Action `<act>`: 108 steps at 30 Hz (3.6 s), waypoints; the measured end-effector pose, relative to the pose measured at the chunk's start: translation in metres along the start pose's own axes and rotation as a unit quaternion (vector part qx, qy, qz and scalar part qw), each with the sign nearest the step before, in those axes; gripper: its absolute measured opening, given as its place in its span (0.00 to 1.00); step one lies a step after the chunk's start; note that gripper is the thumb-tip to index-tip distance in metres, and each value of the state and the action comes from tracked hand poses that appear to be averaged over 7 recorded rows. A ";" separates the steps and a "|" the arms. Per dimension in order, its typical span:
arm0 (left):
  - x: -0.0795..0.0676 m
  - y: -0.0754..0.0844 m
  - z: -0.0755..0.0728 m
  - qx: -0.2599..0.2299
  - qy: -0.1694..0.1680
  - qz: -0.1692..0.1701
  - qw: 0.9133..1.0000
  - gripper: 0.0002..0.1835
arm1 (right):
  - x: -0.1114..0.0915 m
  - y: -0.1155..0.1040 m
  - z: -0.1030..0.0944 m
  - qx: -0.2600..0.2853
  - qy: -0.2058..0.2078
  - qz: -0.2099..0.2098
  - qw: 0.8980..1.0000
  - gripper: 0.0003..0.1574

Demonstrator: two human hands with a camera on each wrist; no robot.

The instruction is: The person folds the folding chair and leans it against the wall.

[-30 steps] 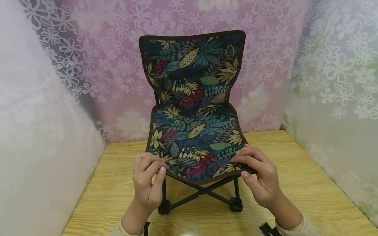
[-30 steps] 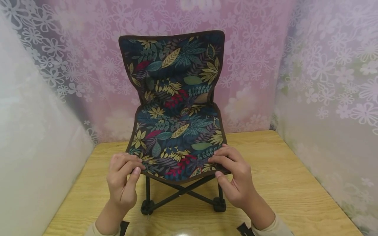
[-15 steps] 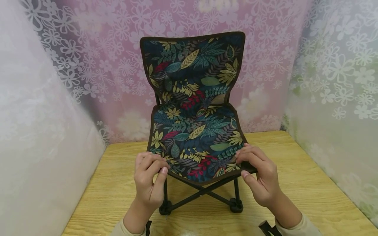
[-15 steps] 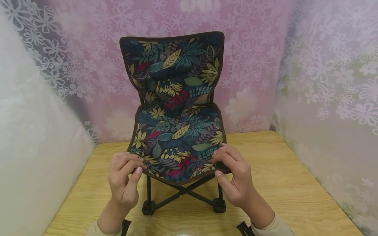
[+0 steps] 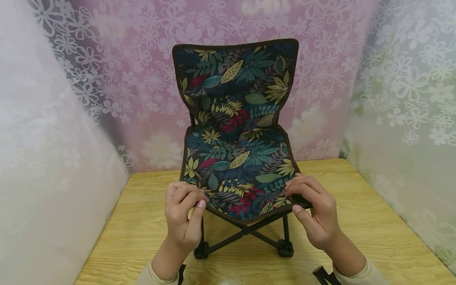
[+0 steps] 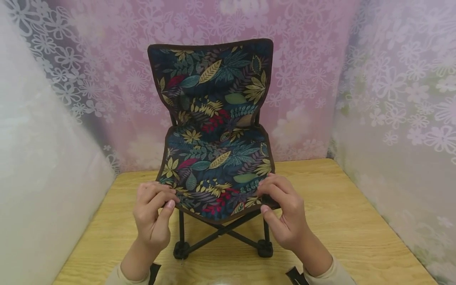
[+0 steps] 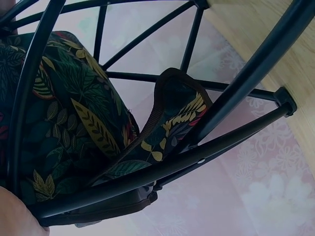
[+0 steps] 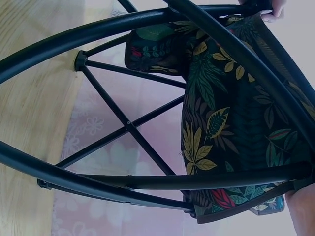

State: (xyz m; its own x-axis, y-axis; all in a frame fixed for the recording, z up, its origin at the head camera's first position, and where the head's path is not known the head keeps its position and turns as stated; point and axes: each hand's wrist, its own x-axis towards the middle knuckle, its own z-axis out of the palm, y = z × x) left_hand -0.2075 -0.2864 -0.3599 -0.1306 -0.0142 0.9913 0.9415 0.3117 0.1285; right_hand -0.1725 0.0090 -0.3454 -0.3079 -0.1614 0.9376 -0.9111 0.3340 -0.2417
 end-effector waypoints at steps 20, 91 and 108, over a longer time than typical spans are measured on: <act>0.009 0.003 0.005 -0.007 0.012 -0.003 1.000 0.12 | 0.010 -0.004 0.006 -0.007 0.016 0.026 0.999 0.20; 0.049 0.019 0.030 -0.011 0.027 0.043 0.999 0.13 | 0.052 -0.026 0.037 0.045 0.053 0.029 0.997 0.11; 0.036 0.007 0.016 -0.009 0.046 0.065 0.997 0.19 | 0.041 -0.020 0.023 0.109 -0.004 -0.005 0.994 0.16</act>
State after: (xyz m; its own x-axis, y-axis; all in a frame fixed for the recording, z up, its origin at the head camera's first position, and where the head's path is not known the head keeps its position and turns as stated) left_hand -0.2104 -0.2698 -0.3239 0.0204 -0.0614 0.9979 0.9540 0.2997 -0.0011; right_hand -0.1730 -0.0257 -0.3074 -0.2996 -0.1705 0.9387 -0.9517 0.1226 -0.2815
